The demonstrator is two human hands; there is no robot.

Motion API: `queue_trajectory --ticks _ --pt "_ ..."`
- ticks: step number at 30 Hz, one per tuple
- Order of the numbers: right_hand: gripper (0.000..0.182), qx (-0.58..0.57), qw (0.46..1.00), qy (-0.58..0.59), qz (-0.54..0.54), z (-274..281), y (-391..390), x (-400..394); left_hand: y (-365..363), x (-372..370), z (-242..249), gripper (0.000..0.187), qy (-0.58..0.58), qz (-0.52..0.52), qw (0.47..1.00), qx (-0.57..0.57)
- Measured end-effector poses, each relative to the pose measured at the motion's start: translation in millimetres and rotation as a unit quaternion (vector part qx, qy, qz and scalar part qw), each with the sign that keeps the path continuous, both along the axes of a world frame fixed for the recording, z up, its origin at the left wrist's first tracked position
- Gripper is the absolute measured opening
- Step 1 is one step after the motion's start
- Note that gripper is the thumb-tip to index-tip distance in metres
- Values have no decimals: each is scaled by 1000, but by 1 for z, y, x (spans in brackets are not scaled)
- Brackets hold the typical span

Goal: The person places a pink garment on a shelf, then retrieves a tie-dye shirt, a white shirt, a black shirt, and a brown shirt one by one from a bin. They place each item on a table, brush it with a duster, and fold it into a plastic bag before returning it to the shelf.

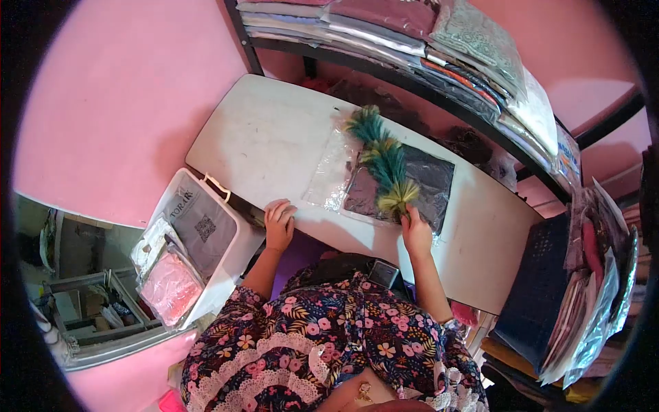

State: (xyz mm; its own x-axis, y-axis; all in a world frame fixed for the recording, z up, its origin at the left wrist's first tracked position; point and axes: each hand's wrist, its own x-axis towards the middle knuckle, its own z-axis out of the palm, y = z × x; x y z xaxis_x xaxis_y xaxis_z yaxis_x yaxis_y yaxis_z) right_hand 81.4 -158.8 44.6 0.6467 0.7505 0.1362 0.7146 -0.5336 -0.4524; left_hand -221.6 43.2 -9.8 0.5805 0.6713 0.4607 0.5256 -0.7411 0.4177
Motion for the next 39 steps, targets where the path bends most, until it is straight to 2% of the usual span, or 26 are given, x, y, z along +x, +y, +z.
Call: queue_trajectory --ticks 4,6,7,8,10,12,14,15,16,18,19,20,22,23,26,28,30,32,33,34,35,36,37,38,39 --pt "29 -8 999 25 44 0 18 -7 -1 0 5 30 -9 33 999 -12" --pt "31 -73 975 71 197 2 12 -12 -1 5 9 30 -34 51 998 0" --pt "32 14 956 94 278 -10 7 -11 -1 8 13 31 -59 66 996 10" --pt "32 13 956 95 276 -14 0 -11 1 9 14 35 -56 71 996 3" --pt "32 12 923 114 366 -8 -10 -12 3 15 18 36 -81 99 991 27" --pt "31 -24 936 123 330 -12 -18 -11 5 20 24 38 -94 88 991 38" --pt "30 81 970 184 140 -9 -23 -11 3 28 31 40 -79 95 991 48" --pt "30 146 975 144 82 -7 -19 -12 2 33 32 42 -90 86 992 33" --pt "30 146 976 145 79 -3 -17 -12 3 38 32 42 -89 83 992 32" --pt "32 75 987 145 -16 5 -14 -9 5 49 37 41 -121 30 992 33" --pt "33 8 990 141 9 2 -14 -7 4 54 40 41 -122 26 992 34" --pt "33 10 990 141 4 -4 -16 -7 2 59 43 40 -118 19 992 29" --pt "33 20 968 112 223 -8 -24 -11 -1 71 52 39 -114 9 993 25" --pt "32 -50 955 118 268 -10 -30 -11 -2 77 56 39 -125 1 992 32" --pt "31 -31 949 145 279 -12 -45 -15 -4 91 73 39 -152 -19 988 34" --pt "29 6 957 153 245 -12 -64 -10 -3 100 77 39 -148 -43 988 24" --pt "29 150 955 252 40 -28 -89 1 1 112 78 41 -127 -85 988 -8" --pt "29 226 946 215 -84 -53 -121 20 6 127 69 41 -62 -129 988 -62" --pt "30 222 945 189 -148 -50 -134 25 8 136 62 41 -61 -131 988 -62" --pt "31 218 939 162 -212 -47 -147 29 12 144 53 41 -11 -146 986 -79" --pt "31 235 934 137 -233 -62 -167 40 17 152 44 41 39 -159 982 -94" --pt "31 254 927 110 -253 -76 -180 48 22 158 30 41 38 -162 982 -88" --pt "31 263 925 108 -253 -68 -185 48 27 165 15 42 53 -142 983 -101" --pt "33 174 932 91 -304 -53 -194 49 32 170 5 43 68 -123 983 -114" --pt "35 80 929 75 -353 -37 -198 49 32 173 2 42 92 -102 987 -80"
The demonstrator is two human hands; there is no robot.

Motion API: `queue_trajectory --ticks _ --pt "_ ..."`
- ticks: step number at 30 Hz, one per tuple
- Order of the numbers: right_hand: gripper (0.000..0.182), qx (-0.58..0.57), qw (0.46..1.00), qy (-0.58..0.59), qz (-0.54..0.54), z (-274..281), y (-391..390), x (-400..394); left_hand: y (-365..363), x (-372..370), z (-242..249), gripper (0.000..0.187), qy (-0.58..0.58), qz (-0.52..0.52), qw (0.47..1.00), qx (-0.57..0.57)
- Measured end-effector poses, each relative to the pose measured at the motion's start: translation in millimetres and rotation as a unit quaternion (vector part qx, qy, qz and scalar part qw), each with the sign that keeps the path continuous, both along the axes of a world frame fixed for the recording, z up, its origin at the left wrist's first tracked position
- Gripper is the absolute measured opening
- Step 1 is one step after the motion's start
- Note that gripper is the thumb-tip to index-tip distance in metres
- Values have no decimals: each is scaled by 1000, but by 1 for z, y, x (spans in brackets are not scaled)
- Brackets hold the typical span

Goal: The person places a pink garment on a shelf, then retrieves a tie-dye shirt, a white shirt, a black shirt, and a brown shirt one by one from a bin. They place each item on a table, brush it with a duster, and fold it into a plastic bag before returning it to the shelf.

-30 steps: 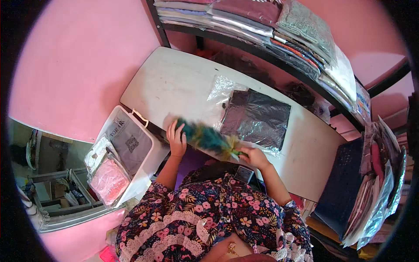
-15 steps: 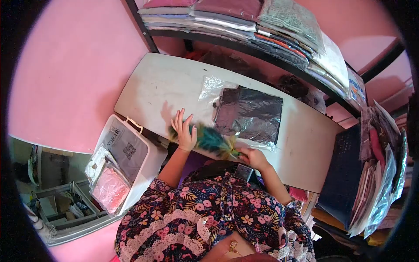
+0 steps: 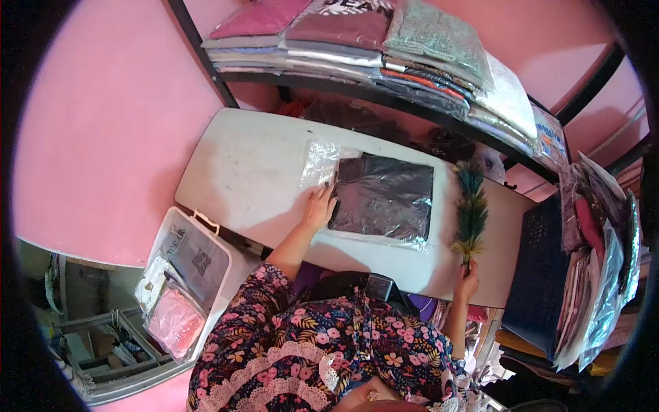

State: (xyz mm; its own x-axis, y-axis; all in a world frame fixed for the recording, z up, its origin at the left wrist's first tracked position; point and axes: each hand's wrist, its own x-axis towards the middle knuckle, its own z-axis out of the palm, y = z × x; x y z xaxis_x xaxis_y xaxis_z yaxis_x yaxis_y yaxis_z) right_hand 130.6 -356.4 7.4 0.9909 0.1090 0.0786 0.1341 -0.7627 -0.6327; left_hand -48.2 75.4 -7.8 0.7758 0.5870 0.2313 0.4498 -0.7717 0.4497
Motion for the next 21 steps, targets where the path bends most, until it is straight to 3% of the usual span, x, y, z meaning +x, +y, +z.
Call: queue_trajectory --ticks 1,2,3,4,5,6,8,9,10,15,17,18,19,20,21 --pt "35 1 1000 -3 -3 7 1 2 -1 4 3 42 -3 -3 1000 1" --pt "36 -145 966 -215 -1 13 3 3 -1 6 6 41 14 8 999 -31" --pt "38 -283 867 -410 2 17 7 2 -2 8 9 40 32 19 997 -64" --pt "38 -285 866 -410 1 14 13 4 -5 10 11 39 38 26 998 -50" --pt "39 -120 960 -252 32 7 22 4 -8 11 12 39 39 24 998 -53" --pt "39 52 994 -76 59 1 33 1 -12 11 15 39 60 40 996 -43" --pt "35 122 980 60 143 -22 68 -15 -13 4 14 41 91 60 994 -27" --pt "37 244 939 175 168 -27 86 -27 -15 4 14 41 92 58 994 -27" --pt "44 255 919 204 221 -15 105 -35 -19 4 15 41 104 64 992 -18" --pt "51 343 886 172 259 -48 153 -8 -30 4 13 51 145 76 986 18" --pt "62 332 899 148 246 -41 166 19 -44 5 25 60 178 76 979 -64" --pt "65 344 901 111 239 -36 171 28 -49 4 16 66 122 46 985 -113" --pt "69 265 923 28 277 -18 172 37 -55 4 5 66 128 43 984 -115" --pt "60 193 945 -54 258 -5 174 38 -62 5 -5 65 106 6 990 -90" --pt "60 191 947 -47 253 5 173 36 -71 4 -12 65 83 -31 994 -65"
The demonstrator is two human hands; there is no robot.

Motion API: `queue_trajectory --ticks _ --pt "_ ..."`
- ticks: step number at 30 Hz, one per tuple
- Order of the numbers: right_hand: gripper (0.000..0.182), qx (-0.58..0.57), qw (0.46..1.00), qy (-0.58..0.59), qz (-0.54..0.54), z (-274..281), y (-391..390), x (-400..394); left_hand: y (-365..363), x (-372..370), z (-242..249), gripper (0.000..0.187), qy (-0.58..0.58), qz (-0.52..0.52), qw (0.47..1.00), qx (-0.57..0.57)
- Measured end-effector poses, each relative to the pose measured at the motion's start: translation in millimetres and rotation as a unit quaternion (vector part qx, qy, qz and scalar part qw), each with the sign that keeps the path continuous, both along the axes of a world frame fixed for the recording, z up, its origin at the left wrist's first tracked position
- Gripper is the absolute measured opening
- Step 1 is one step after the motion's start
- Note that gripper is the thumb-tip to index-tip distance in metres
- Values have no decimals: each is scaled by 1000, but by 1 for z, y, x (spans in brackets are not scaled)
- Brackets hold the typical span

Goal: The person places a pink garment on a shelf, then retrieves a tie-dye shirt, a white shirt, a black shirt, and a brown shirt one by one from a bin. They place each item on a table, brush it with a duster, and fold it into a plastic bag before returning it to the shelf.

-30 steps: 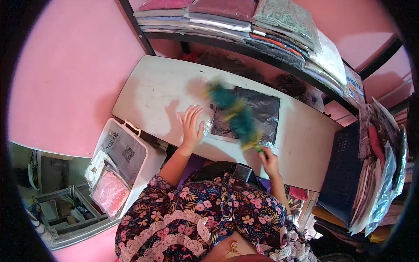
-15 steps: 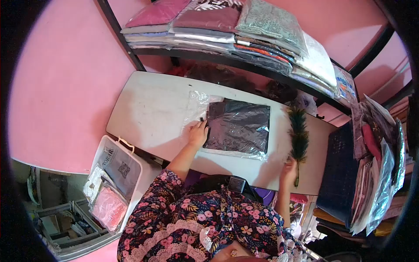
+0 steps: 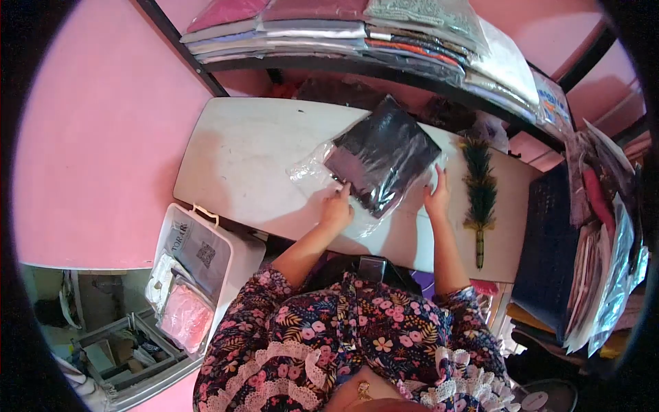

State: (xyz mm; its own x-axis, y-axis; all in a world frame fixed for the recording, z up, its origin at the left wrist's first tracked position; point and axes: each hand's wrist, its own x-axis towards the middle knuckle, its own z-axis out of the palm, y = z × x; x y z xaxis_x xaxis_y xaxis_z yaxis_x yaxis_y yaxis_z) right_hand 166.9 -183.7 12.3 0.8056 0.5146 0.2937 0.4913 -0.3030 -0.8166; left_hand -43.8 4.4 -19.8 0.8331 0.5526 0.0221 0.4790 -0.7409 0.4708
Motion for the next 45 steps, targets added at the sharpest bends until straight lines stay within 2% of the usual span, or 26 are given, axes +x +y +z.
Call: queue_trajectory --ticks 1,2,3,5,6,7,9,10,13,18,19,20,22,23,24,25,26,28,29,30,32,34,36,38,41,45 --pt "56 -52 996 -60 -32 8 -1 0 -11 0 23 60 16 -30 998 57" --pt "52 -103 985 -121 -63 12 -2 -2 -11 0 30 60 19 -34 998 56" --pt "44 -73 978 -191 -31 8 -5 -8 -7 3 34 53 37 -45 996 72" --pt "43 -74 965 -228 106 9 -16 -33 2 9 45 47 50 -57 994 84" --pt "42 -91 948 -271 144 11 -20 -52 11 11 54 37 75 -85 989 95" --pt "40 -79 934 -256 235 7 -26 -65 17 11 58 29 101 -111 983 105" --pt "46 -111 912 -276 283 -9 -27 -93 25 11 48 22 69 -138 979 131" --pt "48 -104 908 -284 292 -3 -23 -105 28 12 46 18 39 -166 972 160" --pt "48 -93 911 -278 289 -7 -4 -122 29 15 44 17 56 -180 967 172" --pt "35 -67 909 -302 280 -21 18 -114 35 19 47 20 84 -212 957 178" --pt "26 -19 921 -275 276 -23 18 -110 37 21 50 21 103 -230 950 182" --pt "26 -19 922 -273 274 -24 13 -107 38 22 52 21 104 -232 950 181" --pt "23 -35 965 -90 244 -19 -5 -100 36 22 63 24 168 -281 942 71" --pt "21 -31 970 -66 233 -15 -16 -96 35 23 64 24 169 -284 941 68" --pt "21 -34 970 -64 231 -17 -28 -93 34 24 62 26 175 -307 932 -73" --pt "19 -28 979 0 201 -21 -41 -91 34 25 58 28 178 -325 904 -212" --pt "18 -22 983 65 168 -25 -51 -91 36 27 55 28 179 -328 902 -215" --pt "17 -21 983 109 150 -18 -61 -90 42 32 53 29 148 -382 836 -365" --pt "16 -17 979 149 135 -16 -64 -89 46 30 52 26 155 -337 826 -424" --pt "16 -18 980 150 129 -16 -64 -89 52 26 56 26 157 -341 823 -425" --pt "17 -8 980 168 104 -15 -63 -87 71 14 63 26 84 -245 826 -500" --pt "18 6 980 178 90 -25 -61 -83 94 -6 50 27 45 -240 837 -489" --pt "19 58 959 263 84 -29 -60 -82 106 -26 45 27 8 -235 847 -476" --pt "21 75 952 287 80 -30 -59 -82 108 -41 45 27 41 -236 895 -377" --pt "22 98 942 312 73 -30 -57 -81 109 -49 29 28 30 -286 908 -305" --pt "22 129 933 331 58 -32 -56 -79 89 -48 38 26 -28 -298 928 -223"
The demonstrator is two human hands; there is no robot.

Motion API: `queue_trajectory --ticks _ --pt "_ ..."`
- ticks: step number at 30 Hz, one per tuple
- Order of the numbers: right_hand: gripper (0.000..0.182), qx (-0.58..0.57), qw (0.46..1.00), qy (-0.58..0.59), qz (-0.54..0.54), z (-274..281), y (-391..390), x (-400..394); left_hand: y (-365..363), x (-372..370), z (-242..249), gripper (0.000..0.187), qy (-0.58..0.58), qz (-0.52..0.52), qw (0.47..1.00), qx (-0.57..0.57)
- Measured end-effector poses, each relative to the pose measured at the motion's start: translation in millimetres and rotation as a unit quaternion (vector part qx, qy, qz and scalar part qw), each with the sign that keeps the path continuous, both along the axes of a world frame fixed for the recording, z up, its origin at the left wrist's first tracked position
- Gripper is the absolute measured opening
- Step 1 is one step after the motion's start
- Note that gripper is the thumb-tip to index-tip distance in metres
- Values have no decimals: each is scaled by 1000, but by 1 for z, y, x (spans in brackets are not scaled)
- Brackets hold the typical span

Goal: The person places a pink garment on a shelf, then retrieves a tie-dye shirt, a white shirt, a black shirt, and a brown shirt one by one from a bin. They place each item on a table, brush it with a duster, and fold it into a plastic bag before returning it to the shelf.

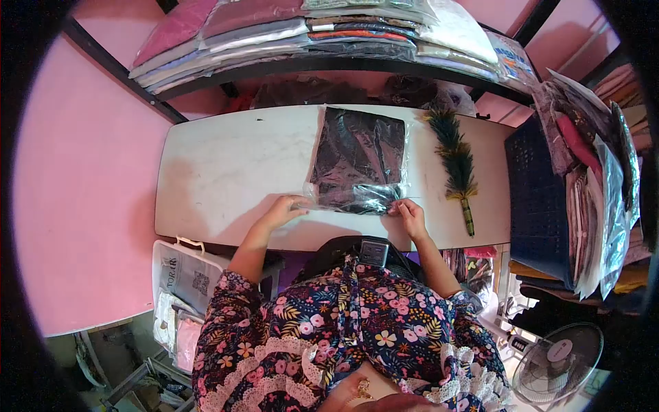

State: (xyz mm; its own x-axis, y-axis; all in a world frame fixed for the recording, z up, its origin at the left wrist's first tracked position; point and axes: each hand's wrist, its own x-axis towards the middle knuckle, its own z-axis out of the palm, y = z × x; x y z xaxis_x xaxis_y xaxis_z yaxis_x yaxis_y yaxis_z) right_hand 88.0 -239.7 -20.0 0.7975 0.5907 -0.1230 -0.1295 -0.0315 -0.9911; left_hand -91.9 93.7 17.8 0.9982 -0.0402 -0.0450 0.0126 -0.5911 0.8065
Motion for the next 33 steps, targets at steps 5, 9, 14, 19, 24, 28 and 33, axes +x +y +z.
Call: queue_trajectory --ticks 5,9,14,19,24,28,33 --pt "23 -14 999 -7 -37 1 4 0 -12 13 -24 16 -72 189 979 8" --pt "25 -30 994 1 -105 -17 6 6 -24 30 -19 19 -54 291 955 4" --pt "28 -90 989 2 -118 -16 17 12 -27 41 -30 23 28 354 928 116" --pt "30 -203 973 -32 -105 -15 22 22 -24 43 -52 22 -45 369 907 199" --pt "27 -195 976 31 -86 -5 25 25 -21 46 -45 29 59 376 909 168" --pt "26 -187 978 36 -87 -5 26 24 -18 44 -34 30 98 360 922 102" --pt "27 -142 984 46 -94 -2 26 20 -20 46 -35 31 72 367 919 121"
